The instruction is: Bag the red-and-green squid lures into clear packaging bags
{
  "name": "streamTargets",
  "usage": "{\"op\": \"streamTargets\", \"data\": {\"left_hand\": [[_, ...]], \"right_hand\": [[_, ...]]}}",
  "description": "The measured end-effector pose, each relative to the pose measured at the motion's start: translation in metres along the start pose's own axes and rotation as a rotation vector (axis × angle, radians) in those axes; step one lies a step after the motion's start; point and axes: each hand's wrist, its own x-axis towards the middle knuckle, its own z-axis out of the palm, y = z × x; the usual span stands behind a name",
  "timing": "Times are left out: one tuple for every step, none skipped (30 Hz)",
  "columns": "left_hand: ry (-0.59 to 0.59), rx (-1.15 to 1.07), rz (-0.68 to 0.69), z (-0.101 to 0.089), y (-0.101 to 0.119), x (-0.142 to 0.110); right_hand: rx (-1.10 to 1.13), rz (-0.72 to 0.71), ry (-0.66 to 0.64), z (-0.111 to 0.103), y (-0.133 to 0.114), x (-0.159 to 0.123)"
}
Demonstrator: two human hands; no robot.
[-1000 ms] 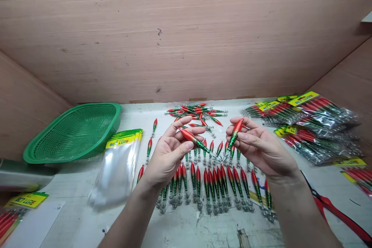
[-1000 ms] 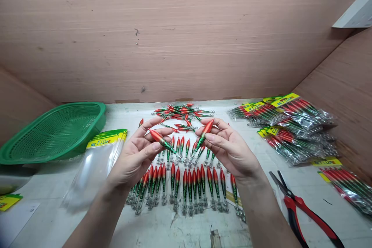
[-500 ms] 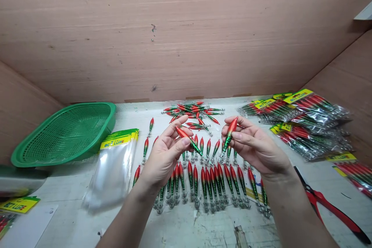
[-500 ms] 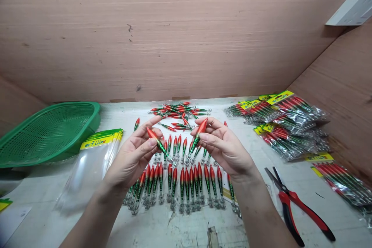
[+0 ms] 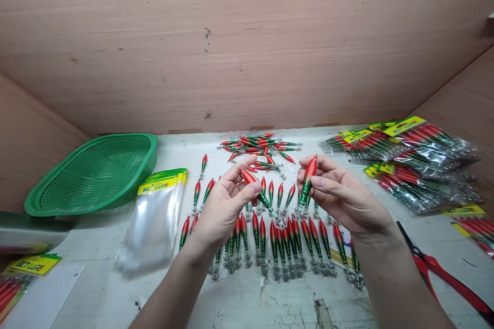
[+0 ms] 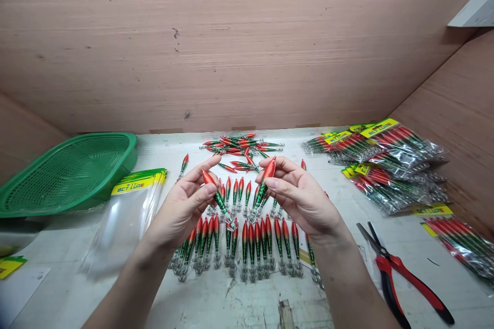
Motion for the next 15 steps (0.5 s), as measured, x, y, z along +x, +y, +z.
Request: {"op": "streamTargets", "data": {"left_hand": [[0.002,0.004,-0.002,0.001,0.0,0.0],[0.005,0.006,-0.003,0.002,-0.001,-0.001],[0.009,0.007,-0.001,0.002,-0.001,-0.001],[0.011,0.012,0.004,0.002,-0.001,-0.002],[0.016,0.025,0.016,0.0,0.0,-0.001],[0.028,0.051,0.033,-0.003,0.001,0.001],[0.052,0.097,0.056,-0.009,0.002,0.004],[0.09,0.169,0.084,-0.017,0.005,0.01],[0.139,0.276,0.096,-0.026,0.007,0.018],[0.201,0.416,0.111,-0.037,0.009,0.029],[0.261,0.605,0.099,-0.049,0.012,0.042],[0.292,0.826,0.022,-0.061,0.014,0.056],[0.306,0.901,-0.028,-0.072,0.015,0.07],[0.314,0.95,-0.063,-0.082,0.016,0.085],[0.319,1.007,-0.1,-0.09,0.016,0.098]], "right_hand": [[-0.001,-0.002,-0.005,0.001,0.0,-0.001],[-0.005,-0.003,-0.008,0.0,-0.001,-0.002],[-0.019,-0.007,-0.006,-0.002,-0.002,-0.002],[-0.044,-0.018,0.008,-0.007,-0.003,-0.001],[-0.083,-0.043,0.042,-0.015,-0.004,0.0],[-0.144,-0.08,0.101,-0.026,-0.004,0.004],[-0.246,-0.109,0.186,-0.039,-0.003,0.009],[-0.363,-0.134,0.284,-0.055,-0.002,0.015],[-0.525,-0.126,0.396,-0.071,0.001,0.023],[-0.739,-0.043,0.492,-0.087,0.004,0.033],[-0.829,0.024,0.518,-0.102,0.008,0.042],[-0.898,0.073,0.535,-0.116,0.012,0.052],[-0.965,0.118,0.543,-0.126,0.017,0.062],[-1.019,0.149,0.541,-0.135,0.022,0.071],[-1.075,0.171,0.536,-0.141,0.028,0.079]]}}
